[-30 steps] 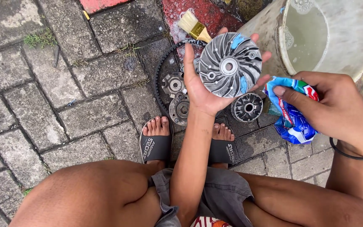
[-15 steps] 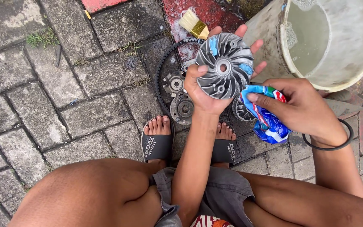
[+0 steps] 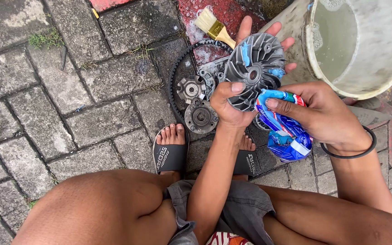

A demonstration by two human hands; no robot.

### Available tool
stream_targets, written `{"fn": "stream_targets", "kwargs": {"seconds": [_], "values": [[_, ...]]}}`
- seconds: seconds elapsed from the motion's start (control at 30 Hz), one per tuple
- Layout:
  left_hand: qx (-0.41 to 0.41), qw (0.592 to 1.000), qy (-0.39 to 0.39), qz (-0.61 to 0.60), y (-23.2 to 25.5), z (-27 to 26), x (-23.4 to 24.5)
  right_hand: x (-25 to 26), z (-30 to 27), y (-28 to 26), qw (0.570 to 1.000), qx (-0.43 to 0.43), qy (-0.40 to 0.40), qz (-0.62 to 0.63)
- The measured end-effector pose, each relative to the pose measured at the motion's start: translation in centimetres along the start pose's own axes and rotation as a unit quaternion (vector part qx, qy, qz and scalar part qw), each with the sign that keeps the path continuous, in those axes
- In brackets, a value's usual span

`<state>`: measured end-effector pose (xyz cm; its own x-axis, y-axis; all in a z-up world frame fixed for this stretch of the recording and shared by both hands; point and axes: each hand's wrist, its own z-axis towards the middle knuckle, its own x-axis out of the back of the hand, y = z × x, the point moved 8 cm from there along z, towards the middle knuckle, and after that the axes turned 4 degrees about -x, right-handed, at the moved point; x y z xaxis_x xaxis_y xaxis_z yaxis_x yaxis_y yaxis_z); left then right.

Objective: Cleaning a motorcycle fan pulley by scrubbing it with a brush and rinsing it in a bucket of soapy water.

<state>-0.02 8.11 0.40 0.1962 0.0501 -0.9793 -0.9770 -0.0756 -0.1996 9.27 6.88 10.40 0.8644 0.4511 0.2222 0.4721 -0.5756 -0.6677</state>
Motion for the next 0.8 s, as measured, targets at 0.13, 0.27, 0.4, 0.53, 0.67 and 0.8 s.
{"fn": "stream_targets", "kwargs": {"seconds": [0.13,0.27,0.4,0.53,0.67,0.8], "values": [[0.001,1.000,-0.008,-0.007,-0.3,0.2,-1.4,-0.4,-0.3,-1.1,1.000,0.006,0.004,0.012],[-0.041,0.999,0.005,0.003,-0.1,0.2,-0.6,-1.3,-0.2,-1.4,1.000,-0.002,-0.008,0.009],[-0.051,0.997,0.055,0.031,-0.1,-0.4,1.2,-1.4,0.0,-1.2,1.000,0.014,0.000,0.013],[-0.046,0.996,0.066,0.036,-0.3,-0.5,1.6,-1.4,0.0,-1.3,1.000,0.013,0.002,-0.002],[-0.055,0.996,0.062,0.038,-0.5,-0.7,1.5,-1.5,-0.1,-1.1,1.000,0.012,0.007,0.025],[-0.004,0.989,0.072,0.126,0.2,1.7,-5.7,-1.8,0.0,-0.6,0.999,0.025,0.034,0.034]]}}
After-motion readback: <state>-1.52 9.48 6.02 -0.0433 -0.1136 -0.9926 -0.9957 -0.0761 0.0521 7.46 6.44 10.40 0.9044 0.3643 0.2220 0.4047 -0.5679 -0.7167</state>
